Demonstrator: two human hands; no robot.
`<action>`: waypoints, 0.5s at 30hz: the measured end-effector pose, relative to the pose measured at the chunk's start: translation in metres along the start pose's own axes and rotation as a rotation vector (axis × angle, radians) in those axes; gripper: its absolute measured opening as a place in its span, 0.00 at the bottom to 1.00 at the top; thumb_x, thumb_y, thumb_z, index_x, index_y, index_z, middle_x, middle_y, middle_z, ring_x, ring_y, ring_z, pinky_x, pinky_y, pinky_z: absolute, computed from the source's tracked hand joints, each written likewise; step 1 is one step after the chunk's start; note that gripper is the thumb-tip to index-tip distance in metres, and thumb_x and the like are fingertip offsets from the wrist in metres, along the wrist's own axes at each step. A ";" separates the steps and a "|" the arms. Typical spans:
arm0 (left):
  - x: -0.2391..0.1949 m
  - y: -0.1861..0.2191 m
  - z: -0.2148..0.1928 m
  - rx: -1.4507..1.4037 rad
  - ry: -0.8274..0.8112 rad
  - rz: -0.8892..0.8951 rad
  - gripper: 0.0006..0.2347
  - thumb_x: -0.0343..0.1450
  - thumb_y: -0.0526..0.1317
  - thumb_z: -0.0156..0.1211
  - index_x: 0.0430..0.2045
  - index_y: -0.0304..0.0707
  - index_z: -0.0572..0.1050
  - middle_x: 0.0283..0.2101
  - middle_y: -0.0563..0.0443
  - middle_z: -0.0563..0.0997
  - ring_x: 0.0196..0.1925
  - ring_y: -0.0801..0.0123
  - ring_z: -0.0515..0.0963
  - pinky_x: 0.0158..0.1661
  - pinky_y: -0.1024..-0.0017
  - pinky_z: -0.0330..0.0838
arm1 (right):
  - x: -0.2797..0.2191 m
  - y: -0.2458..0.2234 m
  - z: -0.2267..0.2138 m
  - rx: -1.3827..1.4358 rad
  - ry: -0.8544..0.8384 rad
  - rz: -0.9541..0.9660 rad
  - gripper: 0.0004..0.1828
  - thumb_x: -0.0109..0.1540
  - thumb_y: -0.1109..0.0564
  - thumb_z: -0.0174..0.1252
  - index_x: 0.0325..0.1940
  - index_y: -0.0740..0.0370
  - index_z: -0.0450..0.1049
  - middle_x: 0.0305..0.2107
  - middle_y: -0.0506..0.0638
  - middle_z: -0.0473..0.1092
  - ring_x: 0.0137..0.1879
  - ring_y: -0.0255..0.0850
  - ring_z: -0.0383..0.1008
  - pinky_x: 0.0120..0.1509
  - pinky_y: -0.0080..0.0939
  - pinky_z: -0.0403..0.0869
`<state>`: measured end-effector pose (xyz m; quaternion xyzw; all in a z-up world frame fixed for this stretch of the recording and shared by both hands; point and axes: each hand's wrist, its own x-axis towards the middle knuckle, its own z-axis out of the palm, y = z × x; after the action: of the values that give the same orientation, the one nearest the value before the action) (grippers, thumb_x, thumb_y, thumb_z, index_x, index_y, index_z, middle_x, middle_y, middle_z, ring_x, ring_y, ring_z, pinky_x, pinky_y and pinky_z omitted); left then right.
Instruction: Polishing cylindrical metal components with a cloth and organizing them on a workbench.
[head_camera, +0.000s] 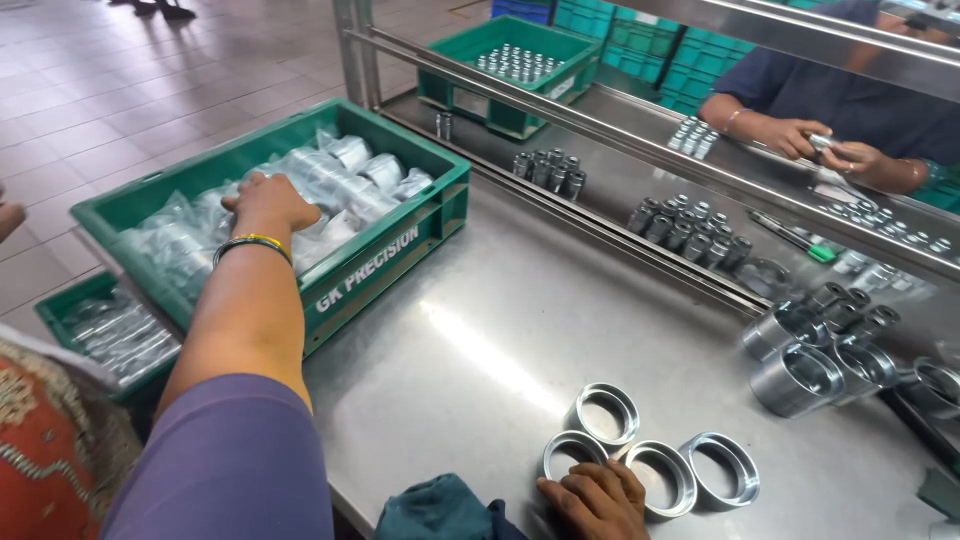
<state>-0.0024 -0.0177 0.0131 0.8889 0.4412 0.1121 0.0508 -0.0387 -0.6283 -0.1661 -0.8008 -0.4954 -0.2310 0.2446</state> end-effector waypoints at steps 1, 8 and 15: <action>-0.014 0.011 -0.013 0.014 -0.032 -0.037 0.29 0.63 0.46 0.70 0.59 0.36 0.71 0.67 0.35 0.63 0.68 0.42 0.63 0.61 0.39 0.58 | -0.002 0.001 0.005 -0.040 0.009 0.043 0.12 0.55 0.53 0.64 0.42 0.40 0.82 0.30 0.36 0.77 0.49 0.32 0.76 0.65 0.50 0.61; 0.016 0.010 0.029 0.478 0.037 0.235 0.34 0.58 0.53 0.77 0.60 0.47 0.73 0.70 0.51 0.63 0.73 0.51 0.61 0.59 0.38 0.62 | 0.001 -0.004 -0.002 -0.090 0.070 0.218 0.18 0.49 0.50 0.70 0.43 0.42 0.81 0.35 0.39 0.77 0.52 0.38 0.74 0.66 0.50 0.61; 0.051 -0.034 0.068 0.491 0.210 0.490 0.38 0.57 0.46 0.72 0.66 0.61 0.64 0.74 0.50 0.61 0.73 0.46 0.60 0.60 0.31 0.54 | 0.041 -0.048 -0.076 0.079 -0.044 0.125 0.19 0.58 0.63 0.62 0.53 0.58 0.76 0.45 0.55 0.72 0.58 0.53 0.69 0.65 0.58 0.62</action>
<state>0.0179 0.0441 -0.0518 0.9376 0.2317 0.1023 -0.2383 -0.0751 -0.6289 -0.0740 -0.8247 -0.4585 -0.1780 0.2793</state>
